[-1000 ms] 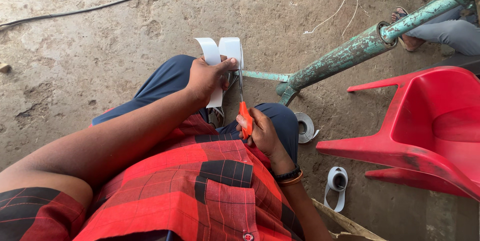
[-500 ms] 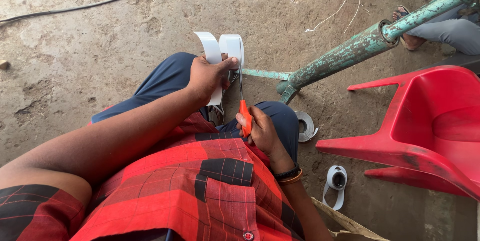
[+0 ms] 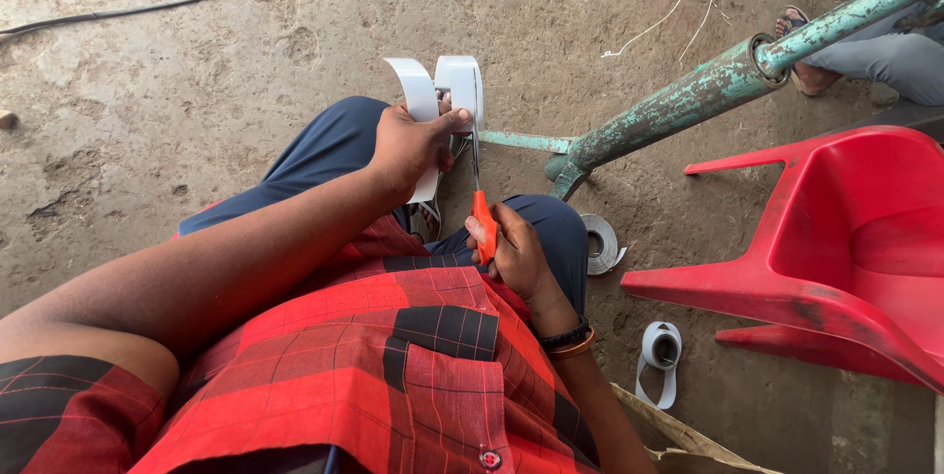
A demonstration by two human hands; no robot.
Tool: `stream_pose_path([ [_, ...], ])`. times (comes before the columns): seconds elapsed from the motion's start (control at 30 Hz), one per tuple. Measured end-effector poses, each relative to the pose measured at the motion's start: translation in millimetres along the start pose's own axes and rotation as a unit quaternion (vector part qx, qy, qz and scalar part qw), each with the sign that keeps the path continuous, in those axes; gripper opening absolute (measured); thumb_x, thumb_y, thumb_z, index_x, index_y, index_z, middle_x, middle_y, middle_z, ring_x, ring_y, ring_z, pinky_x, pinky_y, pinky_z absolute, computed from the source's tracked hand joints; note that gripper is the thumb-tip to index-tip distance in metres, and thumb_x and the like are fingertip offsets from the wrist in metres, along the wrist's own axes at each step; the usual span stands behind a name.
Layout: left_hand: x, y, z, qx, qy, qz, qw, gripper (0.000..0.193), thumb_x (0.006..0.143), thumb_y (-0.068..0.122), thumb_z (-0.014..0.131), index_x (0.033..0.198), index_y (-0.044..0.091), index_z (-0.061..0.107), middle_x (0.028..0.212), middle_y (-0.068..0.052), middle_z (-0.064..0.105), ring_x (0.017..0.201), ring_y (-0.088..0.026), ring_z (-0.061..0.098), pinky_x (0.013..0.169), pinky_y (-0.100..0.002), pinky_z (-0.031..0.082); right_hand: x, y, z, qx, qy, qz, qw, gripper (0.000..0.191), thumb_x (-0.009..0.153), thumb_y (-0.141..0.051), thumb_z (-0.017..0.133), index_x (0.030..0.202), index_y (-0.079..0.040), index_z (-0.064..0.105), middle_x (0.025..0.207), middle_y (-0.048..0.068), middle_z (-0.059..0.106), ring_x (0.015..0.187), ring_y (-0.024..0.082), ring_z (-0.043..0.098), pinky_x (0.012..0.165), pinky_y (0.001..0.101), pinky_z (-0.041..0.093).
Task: The person cuts strips of white tape with scissors and inserts them into the slots of a cylindrical metal rotor. The person repeats this process multiple times, placing each strip into a different slot.
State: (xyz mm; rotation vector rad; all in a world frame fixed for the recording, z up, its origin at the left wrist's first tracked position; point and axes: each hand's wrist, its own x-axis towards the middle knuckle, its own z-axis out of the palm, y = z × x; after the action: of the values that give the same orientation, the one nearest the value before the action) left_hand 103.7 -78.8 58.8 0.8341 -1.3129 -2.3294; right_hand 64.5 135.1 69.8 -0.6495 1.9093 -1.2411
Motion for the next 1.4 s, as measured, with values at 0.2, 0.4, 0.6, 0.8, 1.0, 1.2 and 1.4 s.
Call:
stream_pose_path([
  [0.2, -0.9, 2.0, 1.0, 0.011, 0.008, -0.003, 1.0, 0.022, 0.087, 0.017, 0.08, 0.095, 0.001, 0.067, 0.081, -0.008, 0.073, 0.047, -0.011, 0.057, 0.043, -0.029, 0.048, -0.8, -2.9, 1.5, -0.003, 0.005, 0.0, 1.0, 0.04, 0.096, -0.043, 0.062, 0.1, -0.004, 0.064, 0.075, 0.004, 0.065, 0.058, 0.006, 0.063, 0.041, 0.0189, 0.044],
  [0.4, -5.4, 5.9, 1.5, 0.008, 0.013, -0.009, 1.0, 0.021, 0.087, 0.017, 0.08, 0.095, 0.002, 0.068, 0.082, -0.009, 0.075, 0.047, -0.011, 0.058, 0.043, -0.028, 0.048, -1.7, -0.6, 2.8, -0.009, 0.004, -0.01, 1.0, 0.039, 0.096, -0.043, 0.062, 0.099, -0.004, 0.063, 0.074, 0.004, 0.064, 0.058, 0.006, 0.062, 0.041, 0.0188, 0.044],
  [0.6, -6.0, 7.8, 2.5, 0.024, 0.016, -0.007, 1.0, 0.022, 0.088, 0.018, 0.079, 0.096, 0.001, 0.068, 0.083, -0.009, 0.076, 0.048, -0.011, 0.059, 0.044, -0.028, 0.049, 0.9, 1.9, 3.1, -0.013, 0.003, -0.016, 1.0, 0.037, 0.097, -0.041, 0.061, 0.097, -0.004, 0.063, 0.074, 0.004, 0.064, 0.057, 0.006, 0.062, 0.04, 0.0196, 0.044],
  [0.8, -6.7, 7.1, 2.4, 0.024, 0.018, -0.008, 1.0, 0.02, 0.088, 0.018, 0.079, 0.095, 0.002, 0.069, 0.082, -0.008, 0.076, 0.048, -0.011, 0.058, 0.044, -0.028, 0.049, -1.2, 0.2, 4.2, -0.006, 0.009, -0.017, 1.0, 0.037, 0.098, -0.04, 0.062, 0.1, -0.003, 0.064, 0.073, 0.005, 0.064, 0.055, 0.006, 0.059, 0.041, 0.0199, 0.043],
  [1.0, -6.8, 7.6, 2.4, 0.013, 0.012, 0.001, 1.0, 0.022, 0.088, 0.018, 0.08, 0.095, 0.001, 0.068, 0.082, -0.008, 0.076, 0.048, -0.011, 0.058, 0.044, -0.029, 0.048, -2.6, -2.7, 5.6, -0.008, 0.011, -0.018, 1.0, 0.038, 0.098, -0.041, 0.061, 0.103, -0.003, 0.064, 0.074, 0.004, 0.064, 0.057, 0.006, 0.06, 0.042, 0.0196, 0.043],
  [1.2, -7.8, 9.4, 3.1, 0.009, 0.011, -0.001, 1.0, 0.022, 0.087, 0.018, 0.08, 0.095, 0.002, 0.069, 0.082, -0.008, 0.076, 0.048, -0.011, 0.058, 0.043, -0.029, 0.048, -1.7, -2.5, 5.0, -0.02, 0.016, -0.017, 1.0, 0.041, 0.097, -0.042, 0.061, 0.105, -0.002, 0.065, 0.075, 0.005, 0.064, 0.058, 0.006, 0.062, 0.041, 0.0195, 0.045],
  [1.4, -7.5, 9.7, 3.6, 0.005, 0.01, -0.004, 1.0, 0.022, 0.087, 0.018, 0.08, 0.096, 0.002, 0.068, 0.083, -0.008, 0.075, 0.048, -0.011, 0.058, 0.043, -0.029, 0.047, -0.4, -0.9, 4.6, -0.025, 0.014, -0.022, 0.999, 0.042, 0.097, -0.043, 0.06, 0.105, -0.002, 0.064, 0.075, 0.005, 0.065, 0.056, 0.006, 0.061, 0.041, 0.0198, 0.045],
])
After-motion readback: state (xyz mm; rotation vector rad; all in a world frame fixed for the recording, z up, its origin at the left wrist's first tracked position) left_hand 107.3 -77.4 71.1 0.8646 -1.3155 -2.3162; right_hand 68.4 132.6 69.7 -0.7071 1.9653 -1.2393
